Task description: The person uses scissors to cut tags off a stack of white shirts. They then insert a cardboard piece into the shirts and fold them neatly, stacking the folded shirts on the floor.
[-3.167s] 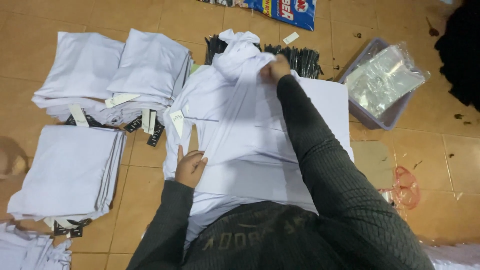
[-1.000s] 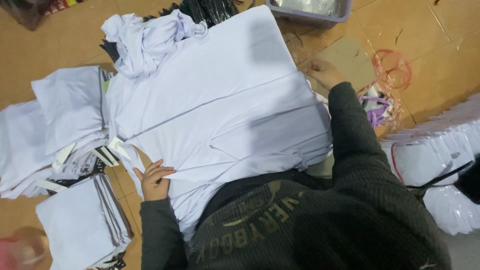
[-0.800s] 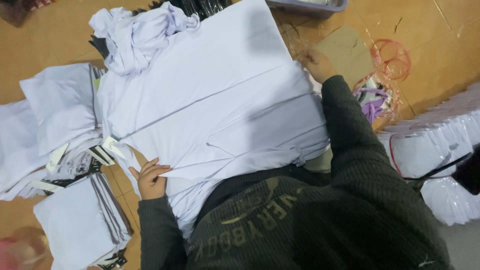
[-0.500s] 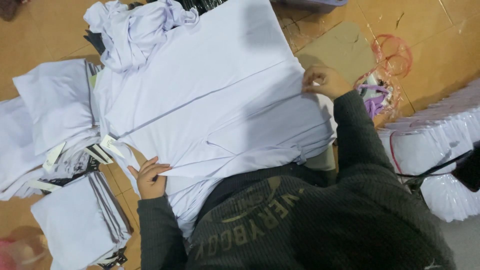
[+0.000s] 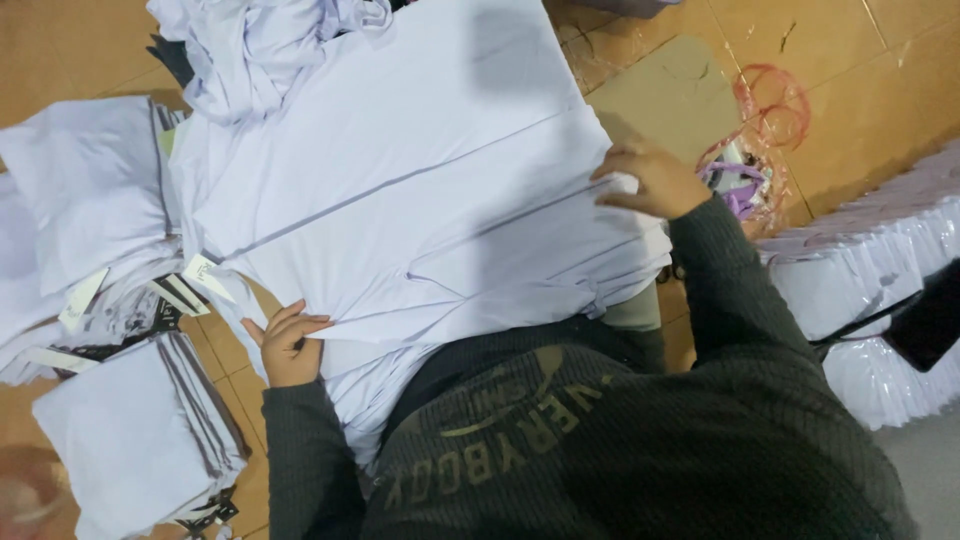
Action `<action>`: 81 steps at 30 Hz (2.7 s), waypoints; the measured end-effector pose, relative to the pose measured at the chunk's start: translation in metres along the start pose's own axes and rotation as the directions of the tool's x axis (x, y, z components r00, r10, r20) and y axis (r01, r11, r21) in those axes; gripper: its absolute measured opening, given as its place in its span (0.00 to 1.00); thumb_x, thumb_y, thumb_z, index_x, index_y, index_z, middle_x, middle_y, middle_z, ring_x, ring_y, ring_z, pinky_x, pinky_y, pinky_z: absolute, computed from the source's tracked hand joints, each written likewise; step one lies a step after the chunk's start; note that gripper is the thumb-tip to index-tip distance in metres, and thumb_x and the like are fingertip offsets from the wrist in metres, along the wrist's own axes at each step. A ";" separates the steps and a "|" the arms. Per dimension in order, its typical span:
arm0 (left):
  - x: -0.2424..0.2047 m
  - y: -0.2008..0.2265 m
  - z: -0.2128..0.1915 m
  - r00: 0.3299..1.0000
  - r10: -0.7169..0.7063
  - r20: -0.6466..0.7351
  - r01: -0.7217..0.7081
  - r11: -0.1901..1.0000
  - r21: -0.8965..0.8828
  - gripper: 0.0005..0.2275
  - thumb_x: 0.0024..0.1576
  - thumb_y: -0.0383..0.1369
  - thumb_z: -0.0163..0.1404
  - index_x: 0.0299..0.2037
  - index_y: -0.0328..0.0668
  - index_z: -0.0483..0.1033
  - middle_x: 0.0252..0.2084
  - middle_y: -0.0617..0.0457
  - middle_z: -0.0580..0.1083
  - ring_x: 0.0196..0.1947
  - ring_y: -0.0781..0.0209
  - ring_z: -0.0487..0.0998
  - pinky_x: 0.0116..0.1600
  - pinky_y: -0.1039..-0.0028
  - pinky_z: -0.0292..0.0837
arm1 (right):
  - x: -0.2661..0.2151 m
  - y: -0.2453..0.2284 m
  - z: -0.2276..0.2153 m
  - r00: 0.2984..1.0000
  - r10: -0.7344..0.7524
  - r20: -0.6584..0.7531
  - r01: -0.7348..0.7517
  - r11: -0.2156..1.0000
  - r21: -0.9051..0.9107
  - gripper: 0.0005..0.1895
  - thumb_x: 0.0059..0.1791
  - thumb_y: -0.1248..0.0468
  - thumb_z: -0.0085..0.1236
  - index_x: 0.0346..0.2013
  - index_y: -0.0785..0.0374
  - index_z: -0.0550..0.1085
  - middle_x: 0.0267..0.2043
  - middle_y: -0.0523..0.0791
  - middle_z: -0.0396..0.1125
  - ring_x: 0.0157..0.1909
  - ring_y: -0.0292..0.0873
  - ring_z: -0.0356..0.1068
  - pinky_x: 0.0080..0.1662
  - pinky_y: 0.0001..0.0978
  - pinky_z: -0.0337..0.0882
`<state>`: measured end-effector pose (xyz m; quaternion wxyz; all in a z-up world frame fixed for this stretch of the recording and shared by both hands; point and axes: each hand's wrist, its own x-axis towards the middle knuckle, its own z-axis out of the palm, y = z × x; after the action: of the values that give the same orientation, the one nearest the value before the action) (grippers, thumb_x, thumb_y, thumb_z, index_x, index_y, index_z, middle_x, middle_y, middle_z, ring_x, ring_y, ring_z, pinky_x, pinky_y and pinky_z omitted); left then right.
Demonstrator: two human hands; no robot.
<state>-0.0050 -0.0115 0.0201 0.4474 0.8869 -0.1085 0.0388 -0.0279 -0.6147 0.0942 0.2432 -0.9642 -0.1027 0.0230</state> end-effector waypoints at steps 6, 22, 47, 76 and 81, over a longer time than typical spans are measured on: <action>0.001 -0.008 0.001 1.000 0.016 -0.005 -0.016 0.999 0.045 0.11 0.56 0.23 0.58 0.28 0.58 0.84 0.34 0.61 0.81 0.55 0.58 0.79 0.80 0.62 0.25 | -0.012 -0.095 0.049 0.833 -0.348 0.431 0.350 0.934 0.076 0.34 0.41 0.37 0.67 0.50 0.57 0.77 0.47 0.51 0.74 0.48 0.55 0.73 0.48 0.48 0.73; 0.001 -0.027 -0.006 0.988 0.024 0.154 -0.036 0.997 0.073 0.12 0.52 0.24 0.53 0.37 0.59 0.84 0.41 0.64 0.81 0.60 0.58 0.76 0.77 0.44 0.11 | -0.055 -0.055 -0.075 0.838 -0.229 0.495 -0.032 0.886 0.463 0.11 0.40 0.65 0.71 0.34 0.56 0.77 0.44 0.43 0.76 0.45 0.39 0.77 0.45 0.30 0.75; 0.060 0.006 -0.015 0.875 -0.059 0.481 -0.125 0.932 0.341 0.10 0.55 0.43 0.61 0.35 0.48 0.84 0.37 0.56 0.79 0.45 0.55 0.74 0.57 0.65 0.64 | 0.003 0.030 0.013 0.629 0.770 -0.111 -0.634 0.590 0.500 0.25 0.59 0.39 0.39 0.35 0.54 0.70 0.34 0.39 0.64 0.38 0.38 0.64 0.40 0.35 0.59; 0.078 0.122 0.132 0.680 0.608 0.410 -0.714 0.676 0.182 0.15 0.62 0.28 0.47 0.59 0.41 0.73 0.61 0.41 0.70 0.61 0.39 0.71 0.62 0.48 0.70 | 0.010 0.092 0.053 0.637 0.559 -0.531 0.184 0.559 0.809 0.08 0.44 0.75 0.49 0.25 0.58 0.67 0.32 0.44 0.66 0.37 0.38 0.66 0.57 0.38 0.69; 0.070 0.099 0.148 0.720 0.339 0.606 -0.618 0.710 0.338 0.37 0.62 0.56 0.47 0.77 0.50 0.52 0.79 0.52 0.50 0.79 0.46 0.48 0.76 0.45 0.43 | -0.003 0.094 0.038 0.669 0.606 -0.431 0.319 0.290 0.902 0.09 0.45 0.72 0.47 0.23 0.56 0.60 0.24 0.39 0.51 0.28 0.34 0.57 0.66 0.40 0.77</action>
<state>0.0365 -0.1980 0.0214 0.1196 0.8883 -0.4411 -0.0460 -0.0167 -0.6785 0.0160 0.7744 -0.5517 0.1362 -0.2784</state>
